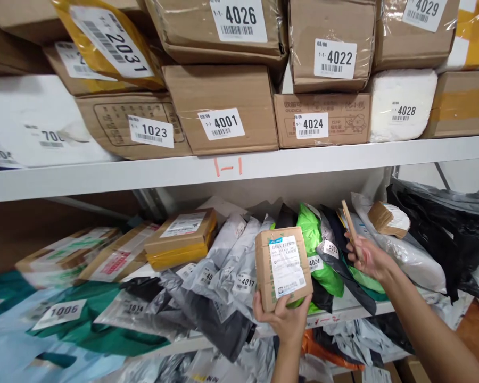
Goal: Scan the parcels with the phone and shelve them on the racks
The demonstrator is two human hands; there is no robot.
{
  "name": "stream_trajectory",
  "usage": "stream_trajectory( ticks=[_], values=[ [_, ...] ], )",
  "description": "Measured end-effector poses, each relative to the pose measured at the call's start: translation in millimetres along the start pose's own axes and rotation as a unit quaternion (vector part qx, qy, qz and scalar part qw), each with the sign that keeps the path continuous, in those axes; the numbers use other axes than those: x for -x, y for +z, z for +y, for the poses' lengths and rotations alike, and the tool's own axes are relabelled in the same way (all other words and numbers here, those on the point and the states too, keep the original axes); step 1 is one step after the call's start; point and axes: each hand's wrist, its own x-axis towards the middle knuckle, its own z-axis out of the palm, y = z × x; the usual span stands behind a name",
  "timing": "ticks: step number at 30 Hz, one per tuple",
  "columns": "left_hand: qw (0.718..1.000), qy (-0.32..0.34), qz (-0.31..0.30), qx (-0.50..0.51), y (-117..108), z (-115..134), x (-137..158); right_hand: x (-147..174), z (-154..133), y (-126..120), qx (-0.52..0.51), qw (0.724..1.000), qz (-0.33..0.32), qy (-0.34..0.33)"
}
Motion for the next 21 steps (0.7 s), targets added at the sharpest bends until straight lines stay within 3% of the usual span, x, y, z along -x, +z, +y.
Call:
stream_trajectory(
  ticks=[4, 7, 9, 14, 17, 21],
  values=[
    [1.000, 0.000, -0.005, -0.005, -2, 4, -3, 48, 29, 16, -0.147, 0.984, -0.092, 0.032],
    [1.000, -0.002, -0.005, -0.007, -4, 6, -5, 62, 52, 27, -0.301, 0.940, -0.150, 0.051],
    [1.000, -0.007, -0.003, -0.004, -3, 6, -4, 63, 66, 37, -0.344, 0.924, -0.161, 0.043],
    [1.000, -0.019, -0.009, 0.013, 1, 10, -5, 50, 87, 82, -0.387, 0.914, -0.122, 0.011],
    [1.000, -0.020, -0.023, -0.006, -11, 13, -12, 36, 91, 114, -0.420, 0.903, -0.090, -0.006],
    [0.986, 0.040, -0.163, 0.001, -52, 4, -42, 16, 95, 139, -0.455, 0.890, -0.025, -0.005]
  ],
)
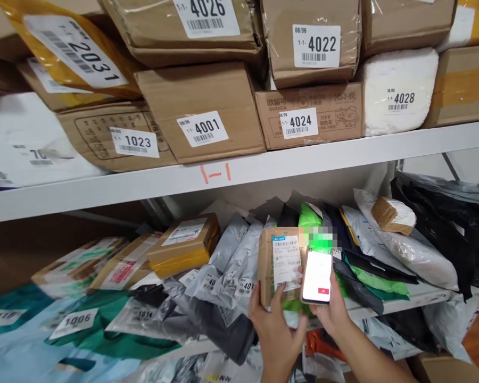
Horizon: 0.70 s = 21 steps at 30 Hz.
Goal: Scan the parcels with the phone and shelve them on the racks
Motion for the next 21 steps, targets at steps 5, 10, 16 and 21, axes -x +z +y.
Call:
stream_trajectory(
  ticks=[5, 10, 16, 21],
  values=[
    [0.987, 0.098, -0.070, -0.105, -28, -23, -72, -10, 4, 2, -0.019, 1.000, 0.009, -0.020],
    [0.943, 0.160, -0.259, -0.134, 0, -17, -150, -8, -3, 12, -0.037, 0.999, 0.001, -0.037],
    [0.910, 0.129, -0.334, -0.211, 7, -1, -177, -7, -7, 21, -0.066, 0.997, -0.019, -0.033],
    [0.901, 0.129, -0.350, -0.221, 11, 2, -188, -6, -11, 23, -0.083, 0.996, -0.020, -0.031]
  ],
)
